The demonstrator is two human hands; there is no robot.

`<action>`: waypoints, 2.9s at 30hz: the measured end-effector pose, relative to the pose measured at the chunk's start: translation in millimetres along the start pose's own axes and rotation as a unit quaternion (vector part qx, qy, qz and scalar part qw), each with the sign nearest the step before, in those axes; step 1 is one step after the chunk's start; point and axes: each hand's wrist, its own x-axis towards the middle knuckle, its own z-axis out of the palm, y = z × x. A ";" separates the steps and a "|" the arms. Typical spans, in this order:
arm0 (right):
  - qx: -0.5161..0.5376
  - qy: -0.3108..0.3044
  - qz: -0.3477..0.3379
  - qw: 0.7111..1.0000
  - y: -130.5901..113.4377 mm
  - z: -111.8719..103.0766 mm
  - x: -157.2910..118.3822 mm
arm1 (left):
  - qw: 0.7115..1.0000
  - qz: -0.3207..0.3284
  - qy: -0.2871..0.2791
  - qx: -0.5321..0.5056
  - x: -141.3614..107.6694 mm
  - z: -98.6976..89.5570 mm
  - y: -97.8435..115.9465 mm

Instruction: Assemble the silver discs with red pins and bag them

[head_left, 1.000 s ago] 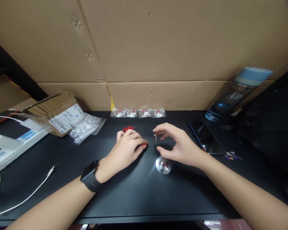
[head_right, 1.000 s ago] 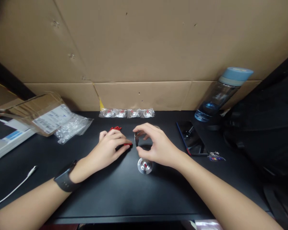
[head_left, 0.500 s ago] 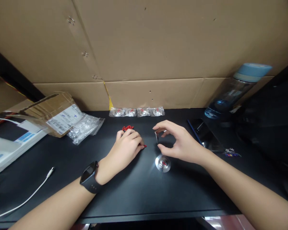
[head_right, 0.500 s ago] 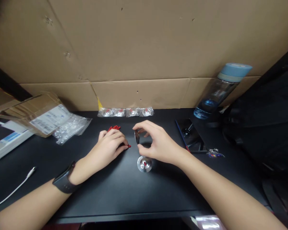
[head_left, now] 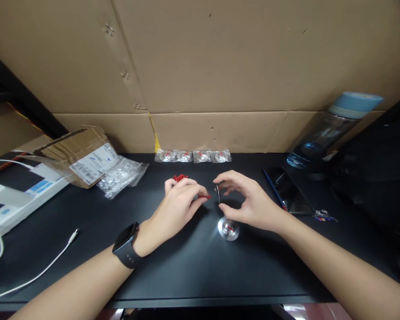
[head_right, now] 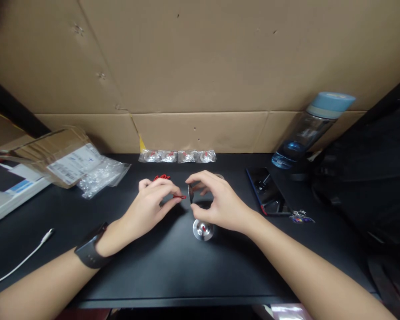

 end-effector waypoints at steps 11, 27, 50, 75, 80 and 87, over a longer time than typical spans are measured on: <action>0.072 0.011 0.023 0.997 -4.4 4.6 -1.1 | 0.997 -0.017 0.070 0.029 -1.3 -2.5 6.7; 0.022 0.050 -0.005 0.999 0.2 18.8 -7.3 | 0.989 -0.039 0.141 0.012 -7.7 1.2 24.3; -0.020 0.071 -0.029 0.997 -0.4 21.6 -8.7 | 0.984 -0.002 0.155 0.084 -9.7 1.3 26.3; -0.045 0.007 0.004 0.999 -4.7 10.9 -4.4 | 0.984 0.011 0.164 0.064 -9.5 4.2 20.5; -0.059 -0.027 -0.022 0.998 -7.4 2.0 -0.5 | 0.985 0.008 0.165 0.054 -9.3 3.0 19.3; -0.046 -0.044 -0.017 0.998 -6.7 6.9 -0.6 | 0.985 0.024 0.165 0.052 -9.6 4.3 21.0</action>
